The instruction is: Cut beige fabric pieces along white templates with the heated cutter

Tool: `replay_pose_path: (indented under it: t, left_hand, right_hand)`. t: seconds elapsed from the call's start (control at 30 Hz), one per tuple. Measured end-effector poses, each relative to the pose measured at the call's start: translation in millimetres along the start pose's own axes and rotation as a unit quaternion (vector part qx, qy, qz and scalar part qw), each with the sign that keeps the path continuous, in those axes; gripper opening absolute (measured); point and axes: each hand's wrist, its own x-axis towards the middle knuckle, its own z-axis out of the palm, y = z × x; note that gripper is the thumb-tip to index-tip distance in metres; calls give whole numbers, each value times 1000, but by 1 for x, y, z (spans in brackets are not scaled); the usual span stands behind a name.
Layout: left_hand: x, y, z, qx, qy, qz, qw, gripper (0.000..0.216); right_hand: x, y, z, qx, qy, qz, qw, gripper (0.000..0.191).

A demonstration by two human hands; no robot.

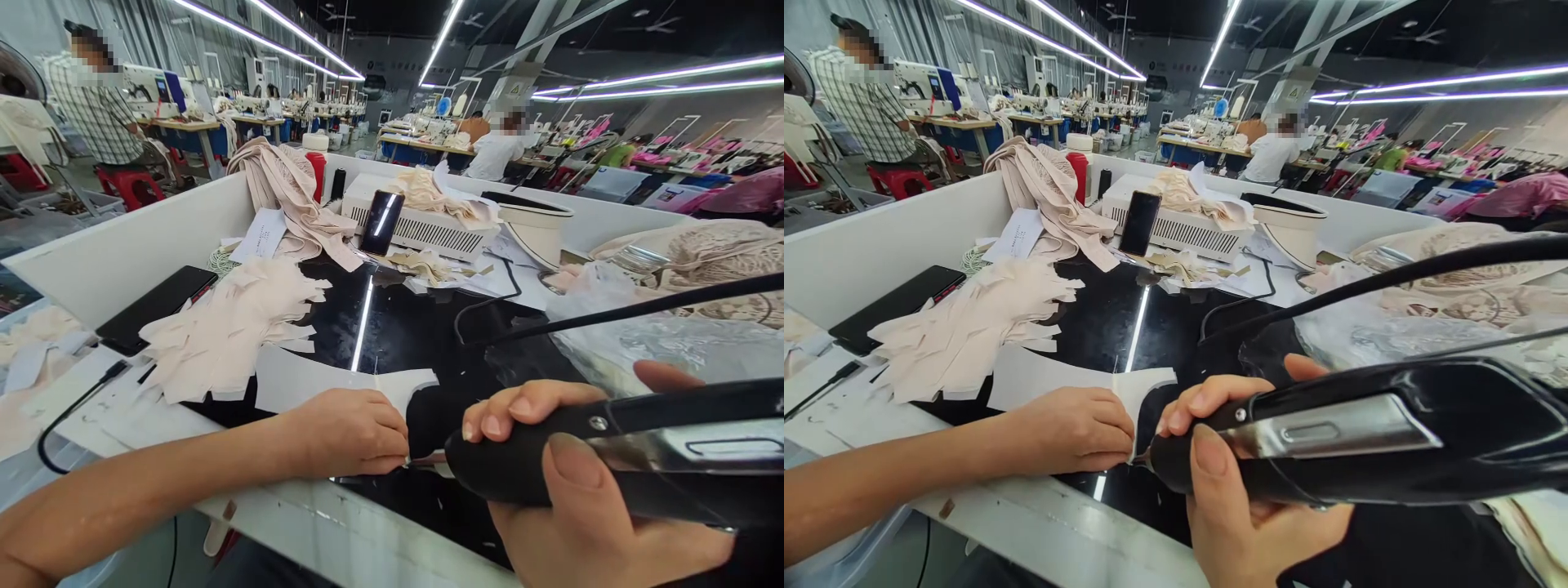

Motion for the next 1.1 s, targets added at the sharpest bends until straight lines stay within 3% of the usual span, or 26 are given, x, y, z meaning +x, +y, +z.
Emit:
replay_pose_path:
  t: [0.3, 0.5, 0.6, 0.73, 0.93, 1.1]
  left_hand:
    - [1, -2, 5, 41, 49, 18, 998, 29]
    - [-1, -1, 15, 43, 59, -35, 997, 13]
    - [0, -1, 12, 39, 73, -20, 996, 8]
    - [2, -2, 4, 15, 34, 21, 999, 16]
    - [0, -2, -8, -28, -32, 7, 999, 14]
    - [-4, -5, -15, -34, -43, 27, 998, 18]
  right_hand:
    - [-1, -3, 1, -11, -17, -2, 1000, 52]
    - [-1, -4, -1, -14, -12, 7, 1000, 51]
    - [-2, -3, -1, -10, -11, 11, 1000, 49]
    - [-2, -2, -1, -4, -11, 7, 1000, 47]
    - [-2, 0, -2, -4, -11, 9, 1000, 49]
    - [-3, 2, -4, -10, -5, 14, 1000, 50]
